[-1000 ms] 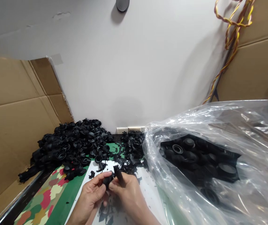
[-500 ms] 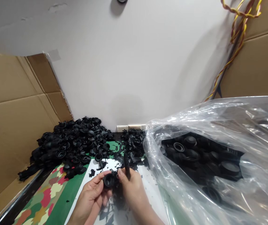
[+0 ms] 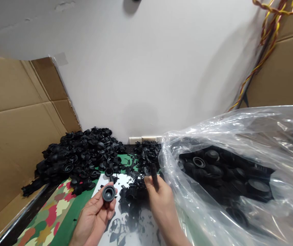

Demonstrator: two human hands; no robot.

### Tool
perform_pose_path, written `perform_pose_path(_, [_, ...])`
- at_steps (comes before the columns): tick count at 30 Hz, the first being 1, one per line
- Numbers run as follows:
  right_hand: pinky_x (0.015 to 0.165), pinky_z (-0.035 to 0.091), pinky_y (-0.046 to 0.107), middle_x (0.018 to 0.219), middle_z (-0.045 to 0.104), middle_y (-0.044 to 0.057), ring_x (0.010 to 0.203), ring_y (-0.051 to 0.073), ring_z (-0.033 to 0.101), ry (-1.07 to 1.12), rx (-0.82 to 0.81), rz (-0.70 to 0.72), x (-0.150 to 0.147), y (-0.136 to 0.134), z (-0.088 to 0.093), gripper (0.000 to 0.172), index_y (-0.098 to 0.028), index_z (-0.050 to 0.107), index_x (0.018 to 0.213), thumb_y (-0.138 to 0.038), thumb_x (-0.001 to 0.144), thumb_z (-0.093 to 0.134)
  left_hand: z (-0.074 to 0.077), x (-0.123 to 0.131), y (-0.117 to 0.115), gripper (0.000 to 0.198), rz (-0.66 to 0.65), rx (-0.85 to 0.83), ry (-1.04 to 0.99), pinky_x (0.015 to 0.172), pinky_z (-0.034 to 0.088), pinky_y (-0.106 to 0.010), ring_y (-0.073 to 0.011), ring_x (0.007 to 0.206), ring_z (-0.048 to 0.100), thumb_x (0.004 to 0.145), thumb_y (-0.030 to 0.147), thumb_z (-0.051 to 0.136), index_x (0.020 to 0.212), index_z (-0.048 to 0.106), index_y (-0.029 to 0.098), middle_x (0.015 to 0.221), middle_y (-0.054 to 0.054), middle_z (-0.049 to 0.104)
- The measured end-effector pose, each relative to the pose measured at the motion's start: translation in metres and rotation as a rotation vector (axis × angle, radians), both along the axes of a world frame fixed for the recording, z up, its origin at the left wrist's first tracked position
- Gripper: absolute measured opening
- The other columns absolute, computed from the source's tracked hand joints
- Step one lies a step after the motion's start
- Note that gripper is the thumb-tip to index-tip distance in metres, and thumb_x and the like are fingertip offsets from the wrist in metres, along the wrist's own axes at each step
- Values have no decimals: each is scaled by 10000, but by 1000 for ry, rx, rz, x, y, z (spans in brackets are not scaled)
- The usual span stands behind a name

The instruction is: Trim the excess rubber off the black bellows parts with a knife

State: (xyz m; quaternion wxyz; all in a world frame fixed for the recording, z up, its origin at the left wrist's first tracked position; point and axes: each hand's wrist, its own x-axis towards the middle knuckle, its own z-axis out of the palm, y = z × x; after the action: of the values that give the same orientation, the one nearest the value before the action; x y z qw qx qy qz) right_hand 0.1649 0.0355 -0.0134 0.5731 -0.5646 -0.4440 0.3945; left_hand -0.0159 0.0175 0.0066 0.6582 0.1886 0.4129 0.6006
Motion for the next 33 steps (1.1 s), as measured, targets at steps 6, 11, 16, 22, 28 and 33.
perform_pose_path(6, [567,403,306,649,582,18,622,208,525,-295,89,-73,6,-3,11,273,-222,536,707,-484,777,508,1,1,-3,246,-50,24,-24,449,383,-221,-139,540,583,656,103,733,901,749,127,840,-134,727])
perform_pose_path(11, [599,442,315,743,634,32,654,212,570,-350,81,-52,10,0,7,200,-217,565,828,-393,787,481,-4,-3,-3,261,-93,74,-49,461,389,-219,-142,569,587,679,160,750,939,749,144,862,-134,727])
perform_pose_path(16, [592,440,312,750,648,37,673,222,579,-400,90,-101,12,0,8,206,-220,587,803,-394,796,476,-11,-7,-1,252,-103,115,-43,459,408,-221,-144,589,595,722,148,716,972,746,156,892,-135,722])
perform_pose_path(22, [558,415,300,683,590,28,613,203,541,-456,110,-69,13,0,6,269,-230,545,672,-447,815,476,-12,-8,-1,254,-101,113,-30,458,434,-218,-152,597,615,727,105,700,969,750,161,898,-145,728])
perform_pose_path(28, [590,429,330,682,571,37,632,212,544,-451,110,-39,10,1,5,263,-228,508,642,-428,805,456,-12,-7,1,249,-109,131,-48,438,426,-209,-150,580,611,713,104,706,951,755,155,867,-140,731])
perform_pose_path(33, [565,430,321,701,586,37,618,209,543,-466,108,-85,11,1,4,245,-233,513,638,-413,798,469,-10,-7,-1,263,-113,118,-47,429,424,-207,-152,569,611,699,110,718,958,750,139,801,-124,723])
